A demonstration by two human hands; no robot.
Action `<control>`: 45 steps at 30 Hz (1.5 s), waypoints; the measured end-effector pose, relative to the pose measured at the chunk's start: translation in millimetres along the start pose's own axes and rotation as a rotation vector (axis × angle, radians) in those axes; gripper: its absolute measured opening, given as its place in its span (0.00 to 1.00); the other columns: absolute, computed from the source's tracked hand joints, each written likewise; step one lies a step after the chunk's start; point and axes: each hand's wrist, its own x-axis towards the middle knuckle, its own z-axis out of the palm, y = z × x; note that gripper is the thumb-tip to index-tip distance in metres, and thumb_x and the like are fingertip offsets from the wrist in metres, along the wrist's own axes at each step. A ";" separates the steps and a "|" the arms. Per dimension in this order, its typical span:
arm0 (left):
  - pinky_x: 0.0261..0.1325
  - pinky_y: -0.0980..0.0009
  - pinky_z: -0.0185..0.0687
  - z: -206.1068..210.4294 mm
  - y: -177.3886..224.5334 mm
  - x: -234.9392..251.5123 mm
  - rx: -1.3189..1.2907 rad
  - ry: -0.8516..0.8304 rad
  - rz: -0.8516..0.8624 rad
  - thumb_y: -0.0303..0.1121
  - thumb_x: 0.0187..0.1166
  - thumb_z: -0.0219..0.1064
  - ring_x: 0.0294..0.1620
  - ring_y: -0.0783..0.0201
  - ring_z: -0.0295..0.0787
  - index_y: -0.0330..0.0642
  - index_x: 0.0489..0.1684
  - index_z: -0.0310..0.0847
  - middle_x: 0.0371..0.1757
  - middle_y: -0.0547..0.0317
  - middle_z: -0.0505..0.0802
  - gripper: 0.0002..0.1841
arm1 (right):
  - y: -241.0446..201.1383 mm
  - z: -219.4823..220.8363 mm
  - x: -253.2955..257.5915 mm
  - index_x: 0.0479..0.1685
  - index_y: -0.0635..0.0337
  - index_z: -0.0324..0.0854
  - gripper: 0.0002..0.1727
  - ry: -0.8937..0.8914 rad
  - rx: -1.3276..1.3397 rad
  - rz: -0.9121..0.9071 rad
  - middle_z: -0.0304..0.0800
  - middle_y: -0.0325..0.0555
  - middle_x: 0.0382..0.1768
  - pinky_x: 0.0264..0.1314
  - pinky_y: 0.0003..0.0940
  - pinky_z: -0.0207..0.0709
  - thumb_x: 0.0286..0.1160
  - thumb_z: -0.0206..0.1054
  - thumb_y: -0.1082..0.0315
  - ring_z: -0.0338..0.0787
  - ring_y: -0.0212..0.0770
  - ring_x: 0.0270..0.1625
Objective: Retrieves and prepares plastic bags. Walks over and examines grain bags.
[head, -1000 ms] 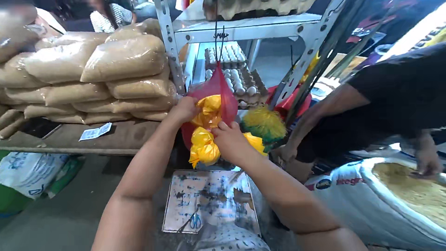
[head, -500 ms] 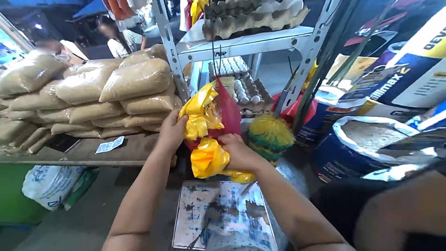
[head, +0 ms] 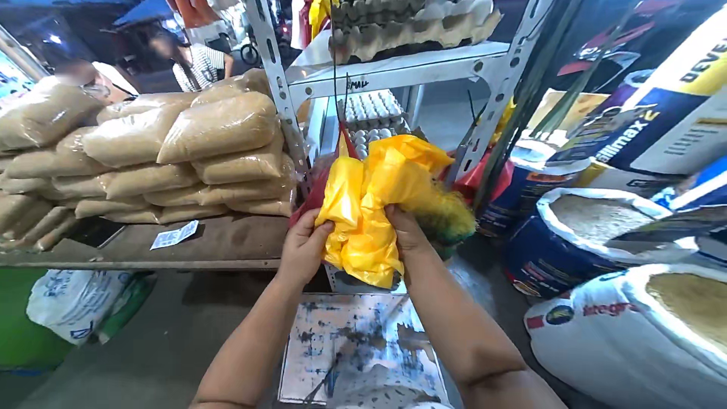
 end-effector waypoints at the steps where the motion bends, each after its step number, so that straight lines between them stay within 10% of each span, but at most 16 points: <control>1: 0.51 0.66 0.92 4.7 -1.7 -3.4 -0.110 0.011 -0.078 0.28 0.89 0.56 0.43 0.69 0.93 0.45 0.58 0.84 0.43 0.63 0.94 0.11 | -0.3 0.9 -3.6 0.43 0.40 0.87 0.24 0.019 -0.011 0.031 0.95 0.27 0.33 0.43 0.22 0.90 0.49 0.88 0.43 0.93 0.22 0.37; 6: 0.50 0.62 0.93 36.8 -5.8 -25.4 -0.331 0.264 -0.425 0.34 0.94 0.46 0.43 0.63 0.94 0.37 0.64 0.75 0.43 0.53 0.93 0.15 | 1.8 -8.1 -28.2 0.39 0.43 0.84 0.33 0.105 -0.017 0.073 0.93 0.26 0.29 0.40 0.20 0.88 0.32 0.92 0.40 0.91 0.21 0.34; 9: 0.60 0.70 0.87 48.1 -23.6 -51.5 -0.107 0.349 -0.051 0.40 0.91 0.51 0.57 0.72 0.87 0.39 0.74 0.65 0.58 0.64 0.87 0.20 | -3.0 -20.7 -39.3 0.36 0.44 0.91 0.17 -0.002 -0.027 0.021 0.97 0.28 0.32 0.48 0.21 0.90 0.44 0.90 0.64 0.94 0.22 0.38; 12: 0.80 0.69 0.72 50.2 -29.1 -64.8 0.320 0.263 0.461 0.49 0.89 0.58 0.78 0.75 0.72 0.69 0.73 0.75 0.77 0.80 0.76 0.17 | -5.1 -39.5 -58.2 0.40 0.46 0.89 0.17 0.001 -0.119 0.058 0.97 0.27 0.37 0.53 0.24 0.89 0.51 0.84 0.75 0.94 0.24 0.43; 16: 0.76 0.58 0.80 64.9 -18.7 -65.8 0.562 -0.221 0.233 0.39 0.85 0.64 0.77 0.54 0.79 0.43 0.73 0.81 0.82 0.40 0.75 0.21 | -23.2 -67.3 -104.8 0.43 0.44 0.88 0.20 0.004 -0.242 0.254 0.96 0.21 0.38 0.52 0.17 0.87 0.52 0.79 0.79 0.93 0.18 0.44; 18: 0.75 0.56 0.81 73.9 -22.2 -62.9 0.536 -0.378 -0.021 0.39 0.79 0.71 0.77 0.52 0.80 0.38 0.81 0.75 0.85 0.37 0.72 0.30 | -33.5 -82.0 -121.0 0.39 0.47 0.84 0.24 0.065 -0.407 0.381 0.93 0.16 0.33 0.46 0.12 0.84 0.41 0.75 0.83 0.89 0.12 0.39; 23: 0.61 0.70 0.86 109.6 -47.1 -80.0 0.327 -0.322 -0.097 0.32 0.73 0.76 0.56 0.64 0.90 0.33 0.50 0.92 0.53 0.44 0.92 0.13 | -43.4 -136.6 -135.5 0.45 0.46 0.87 0.28 -0.131 -0.412 0.528 0.95 0.19 0.39 0.53 0.19 0.88 0.36 0.89 0.70 0.91 0.16 0.46; 28: 0.64 0.72 0.84 144.4 -57.8 -85.7 0.383 -0.143 -0.092 0.27 0.75 0.72 0.57 0.67 0.89 0.34 0.33 0.95 0.50 0.47 0.94 0.06 | -57.1 -154.8 -123.0 0.44 0.49 0.88 0.24 -0.143 -0.295 0.638 0.97 0.27 0.38 0.52 0.25 0.90 0.42 0.84 0.78 0.94 0.24 0.44; 37: 0.65 0.70 0.85 177.3 -69.5 -97.3 0.372 0.213 -0.043 0.27 0.78 0.69 0.57 0.70 0.90 0.34 0.34 0.94 0.46 0.55 0.96 0.08 | -54.5 -195.1 -121.2 0.46 0.47 0.88 0.25 -0.298 -0.125 0.635 0.97 0.27 0.41 0.57 0.26 0.89 0.43 0.88 0.72 0.94 0.25 0.47; 45: 0.44 0.68 0.91 122.7 -23.3 -76.5 0.248 0.662 -0.167 0.34 0.90 0.57 0.36 0.72 0.90 0.42 0.49 0.83 0.36 0.66 0.91 0.09 | -50.6 -191.8 -125.8 0.46 0.45 0.87 0.24 -0.163 -0.027 0.554 0.97 0.29 0.39 0.51 0.26 0.91 0.50 0.89 0.50 0.95 0.25 0.43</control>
